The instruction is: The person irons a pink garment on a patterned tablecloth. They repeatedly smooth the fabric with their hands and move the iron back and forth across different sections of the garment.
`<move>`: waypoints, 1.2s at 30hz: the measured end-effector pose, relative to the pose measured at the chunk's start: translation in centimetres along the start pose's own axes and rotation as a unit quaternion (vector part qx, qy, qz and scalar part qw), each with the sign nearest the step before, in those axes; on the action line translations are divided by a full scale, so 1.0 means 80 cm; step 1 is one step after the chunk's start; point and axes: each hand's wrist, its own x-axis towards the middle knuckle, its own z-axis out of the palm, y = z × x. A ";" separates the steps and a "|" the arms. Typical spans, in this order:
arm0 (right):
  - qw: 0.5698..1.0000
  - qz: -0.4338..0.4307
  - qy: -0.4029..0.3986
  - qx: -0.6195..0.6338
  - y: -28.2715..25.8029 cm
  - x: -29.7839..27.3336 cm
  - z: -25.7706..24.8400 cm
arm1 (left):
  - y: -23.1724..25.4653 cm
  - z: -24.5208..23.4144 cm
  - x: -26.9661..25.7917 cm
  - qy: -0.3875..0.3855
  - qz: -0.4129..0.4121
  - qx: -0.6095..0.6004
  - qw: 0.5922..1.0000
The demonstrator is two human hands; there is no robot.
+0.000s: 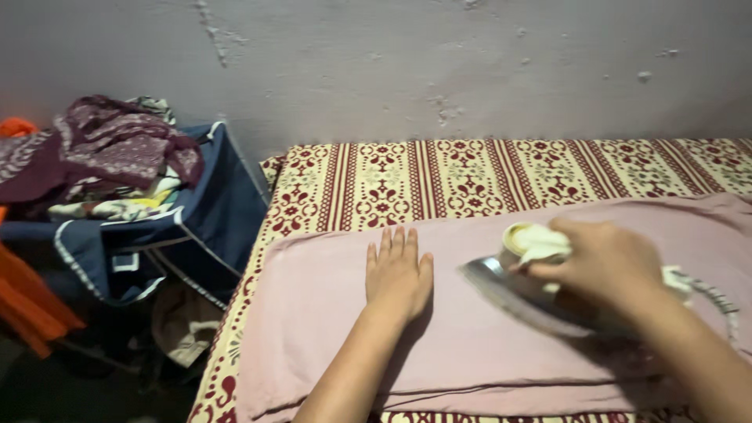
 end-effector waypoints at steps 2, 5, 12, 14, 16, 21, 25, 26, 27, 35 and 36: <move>0.999 0.023 0.030 0.023 0.050 0.027 0.001 | 0.005 0.005 -0.003 -0.020 -0.006 0.030 0.999; 0.991 0.119 -0.001 -0.053 0.120 0.077 0.007 | 0.008 0.003 -0.010 -0.047 -0.009 0.076 0.996; 0.981 0.190 0.006 -0.045 0.212 0.131 0.013 | 0.009 -0.004 -0.013 -0.038 -0.003 0.075 0.996; 0.984 0.172 0.013 -0.038 0.200 0.118 0.013 | 0.006 -0.002 -0.013 -0.019 0.003 0.049 0.999; 0.990 0.130 0.034 -0.042 0.174 0.092 0.008 | 0.003 -0.002 -0.012 0.009 0.010 0.005 1.000; 0.991 0.110 -0.069 0.043 0.065 0.004 -0.006 | 0.000 -0.015 -0.011 0.128 0.040 -0.080 0.988; 0.999 -0.001 -0.019 0.026 -0.028 -0.035 -0.021 | -0.012 -0.046 -0.005 0.108 0.010 -0.126 0.986; 0.999 -0.023 -0.012 0.029 -0.050 -0.039 -0.023 | -0.020 -0.056 -0.004 0.102 -0.007 -0.132 0.986; 0.998 -0.050 -0.006 0.032 -0.073 -0.039 -0.024 | -0.032 -0.066 -0.006 0.099 -0.028 -0.138 0.985; 0.980 -0.177 0.023 0.091 -0.227 0.025 -0.019 | -0.151 -0.127 -0.083 0.129 -0.120 -0.132 0.976; 0.978 -0.188 0.020 0.090 -0.244 0.036 -0.020 | -0.164 -0.134 -0.097 0.138 -0.124 -0.131 0.974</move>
